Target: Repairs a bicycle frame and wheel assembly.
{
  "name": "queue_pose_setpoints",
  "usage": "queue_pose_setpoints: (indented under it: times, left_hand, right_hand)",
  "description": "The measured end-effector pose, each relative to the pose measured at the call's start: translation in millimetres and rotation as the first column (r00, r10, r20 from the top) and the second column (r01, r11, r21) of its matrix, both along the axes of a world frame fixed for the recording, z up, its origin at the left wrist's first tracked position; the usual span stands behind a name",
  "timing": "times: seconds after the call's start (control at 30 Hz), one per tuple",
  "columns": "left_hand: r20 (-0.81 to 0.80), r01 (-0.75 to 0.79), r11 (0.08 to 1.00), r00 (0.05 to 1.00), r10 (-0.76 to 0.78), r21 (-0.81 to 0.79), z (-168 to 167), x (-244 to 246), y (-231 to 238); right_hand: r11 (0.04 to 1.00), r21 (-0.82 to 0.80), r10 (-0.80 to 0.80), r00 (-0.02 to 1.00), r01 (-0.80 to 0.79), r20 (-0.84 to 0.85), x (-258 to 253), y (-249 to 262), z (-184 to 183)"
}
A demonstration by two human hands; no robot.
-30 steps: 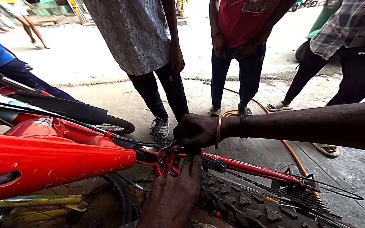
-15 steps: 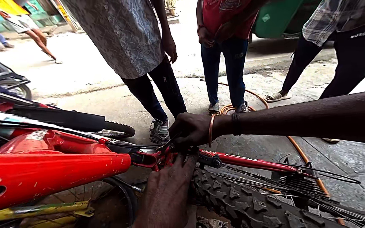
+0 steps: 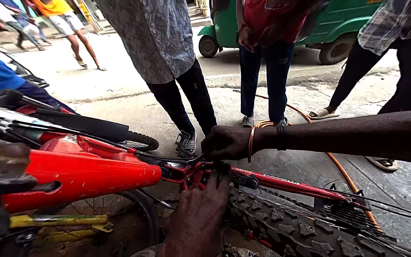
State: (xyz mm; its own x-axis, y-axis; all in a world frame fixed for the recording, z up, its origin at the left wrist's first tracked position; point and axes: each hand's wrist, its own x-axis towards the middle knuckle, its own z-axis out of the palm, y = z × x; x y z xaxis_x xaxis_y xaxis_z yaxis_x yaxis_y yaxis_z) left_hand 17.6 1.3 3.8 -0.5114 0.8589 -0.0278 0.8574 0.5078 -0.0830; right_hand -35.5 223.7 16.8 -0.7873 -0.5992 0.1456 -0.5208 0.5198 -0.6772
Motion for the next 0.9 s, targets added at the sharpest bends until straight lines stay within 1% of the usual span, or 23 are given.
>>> queue_pose_setpoints:
  times: [0.1,0.17,0.23,0.33,0.4,0.47,0.53,0.6,0.7,0.8,0.9]
  left_hand:
    - [0.036,-0.004,0.999,0.999,0.006,-0.039,3,0,1]
    - [0.058,-0.002,0.999,0.998,0.004,-0.042,4,0,2]
    - [0.085,0.005,0.999,0.996,-0.002,-0.035,5,-1,3]
    - [0.121,0.008,0.999,0.993,-0.002,-0.046,7,-1,5]
    - [0.135,0.009,0.998,0.991,0.001,-0.068,9,-1,7]
    - [0.146,0.009,0.997,0.989,0.001,-0.072,10,-1,9]
    - [0.15,0.014,0.998,0.989,-0.005,-0.063,10,-1,9]
    - [0.165,0.017,0.997,0.986,-0.006,-0.07,11,-2,10]
    - [0.179,0.019,0.995,0.984,-0.002,-0.095,13,-3,12]
    - [0.139,0.026,0.998,0.99,-0.017,-0.064,10,-4,13]
    - [0.126,0.03,0.998,0.992,-0.023,-0.053,8,-4,13]
  right_hand:
    - [1.0,-0.002,-0.006,1.0,0.006,0.031,-2,8,9]
    - [1.0,-0.001,0.002,0.997,-0.002,0.075,-3,12,22]
    - [0.993,0.116,0.022,0.995,-0.034,0.102,-2,13,40]
    - [0.951,0.296,0.066,0.993,-0.092,0.098,-1,8,56]
    - [0.895,0.433,0.092,0.994,-0.105,0.05,-1,4,62]
    - [0.824,0.561,0.124,0.992,-0.081,-0.038,-4,2,65]
    - [0.759,0.649,0.188,0.972,-0.054,-0.139,-10,0,66]
    - [0.709,0.703,0.262,0.945,-0.049,-0.198,-15,-6,67]
    - [0.619,0.782,0.362,0.911,-0.075,-0.199,-20,-20,71]
    - [0.529,0.842,0.455,0.873,-0.108,-0.174,-25,-34,76]
    - [0.487,0.867,0.446,0.884,-0.109,-0.139,-28,-39,78]
